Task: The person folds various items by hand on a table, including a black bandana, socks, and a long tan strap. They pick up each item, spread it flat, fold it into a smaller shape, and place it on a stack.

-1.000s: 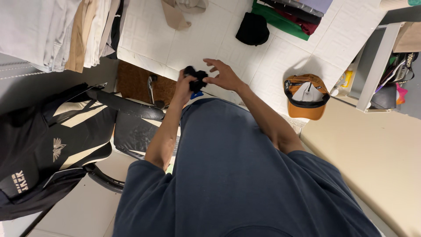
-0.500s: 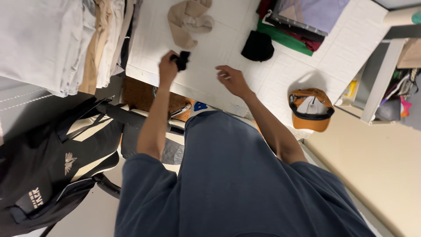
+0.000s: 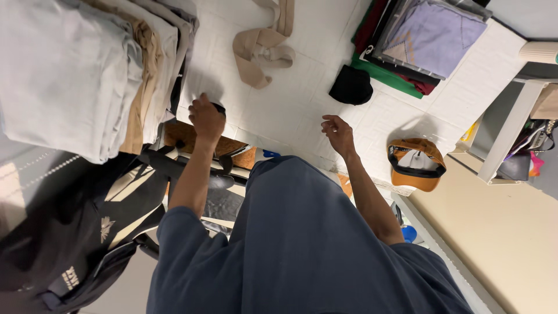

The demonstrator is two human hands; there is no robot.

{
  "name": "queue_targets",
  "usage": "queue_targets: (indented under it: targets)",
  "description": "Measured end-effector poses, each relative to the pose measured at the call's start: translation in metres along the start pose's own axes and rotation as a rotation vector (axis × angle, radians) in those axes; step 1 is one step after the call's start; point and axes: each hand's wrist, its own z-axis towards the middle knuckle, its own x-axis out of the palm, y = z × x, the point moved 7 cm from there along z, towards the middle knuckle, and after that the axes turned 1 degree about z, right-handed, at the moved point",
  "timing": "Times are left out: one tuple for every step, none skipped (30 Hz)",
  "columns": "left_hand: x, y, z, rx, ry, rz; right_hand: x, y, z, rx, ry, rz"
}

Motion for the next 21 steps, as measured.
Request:
queue_targets:
  targets:
    - [-0.012,-0.015,0.003,0.066,-0.04,-0.001,0.0,0.002,0.002,0.0,-0.002,0.011]
    - [-0.024,-0.03,0.007,0.131,-0.082,-0.003,0.0,0.005,0.004,-0.002,-0.004,0.023]
    - [-0.035,-0.044,0.013,0.195,-0.124,-0.005,0.001,0.008,0.006,-0.003,-0.006,0.034]
    - [-0.047,-0.057,0.023,0.256,-0.168,-0.115,0.001,0.012,0.01,-0.008,-0.012,0.036]
    - [-0.058,-0.07,0.036,0.318,-0.211,-0.227,0.001,0.016,0.013,-0.012,-0.019,0.037]
    - [-0.069,-0.081,0.057,0.333,-0.27,-0.268,0.0,0.019,0.015,-0.013,-0.028,0.038]
    - [-0.08,-0.093,0.083,0.347,-0.328,-0.309,-0.001,0.024,0.018,-0.021,-0.029,0.05]
    - [-0.096,-0.103,0.11,0.382,-0.434,-0.3,-0.002,0.027,0.021,-0.026,-0.033,0.062]
    - [-0.11,-0.114,0.135,0.418,-0.541,-0.292,-0.003,0.031,0.024,-0.031,-0.037,0.073]
    - [-0.118,-0.12,0.162,0.398,-0.551,-0.371,-0.004,0.034,0.026,-0.035,-0.042,0.074]
    - [-0.124,-0.126,0.189,0.378,-0.561,-0.45,-0.005,0.037,0.029,-0.038,-0.047,0.075]
    - [-0.126,-0.135,0.21,0.362,-0.585,-0.397,-0.005,0.039,0.032,-0.044,-0.051,0.077]
    - [-0.126,-0.141,0.231,0.345,-0.61,-0.343,-0.004,0.039,0.034,-0.035,-0.05,0.086]
    - [-0.124,-0.144,0.251,0.329,-0.635,-0.29,-0.003,0.038,0.036,-0.026,-0.049,0.097]
    - [-0.12,-0.142,0.266,0.322,-0.665,-0.292,-0.004,0.037,0.038,-0.018,-0.048,0.107]
    - [-0.116,-0.138,0.28,0.316,-0.696,-0.296,-0.003,0.037,0.039,-0.039,-0.046,0.131]
    - [-0.112,-0.133,0.291,0.31,-0.728,-0.301,-0.001,0.037,0.039,-0.059,-0.043,0.154]
    - [-0.109,-0.129,0.3,0.307,-0.757,-0.307,-0.002,0.037,0.04,-0.078,-0.043,0.178]
    - [-0.109,-0.129,0.31,0.314,-0.77,-0.322,-0.005,0.037,0.042,-0.072,-0.051,0.182]
    - [-0.106,-0.127,0.31,0.333,-0.751,-0.328,-0.004,0.035,0.04,-0.056,-0.054,0.19]
    - [-0.107,-0.126,0.309,0.352,-0.729,-0.331,-0.004,0.033,0.038,-0.041,-0.057,0.197]
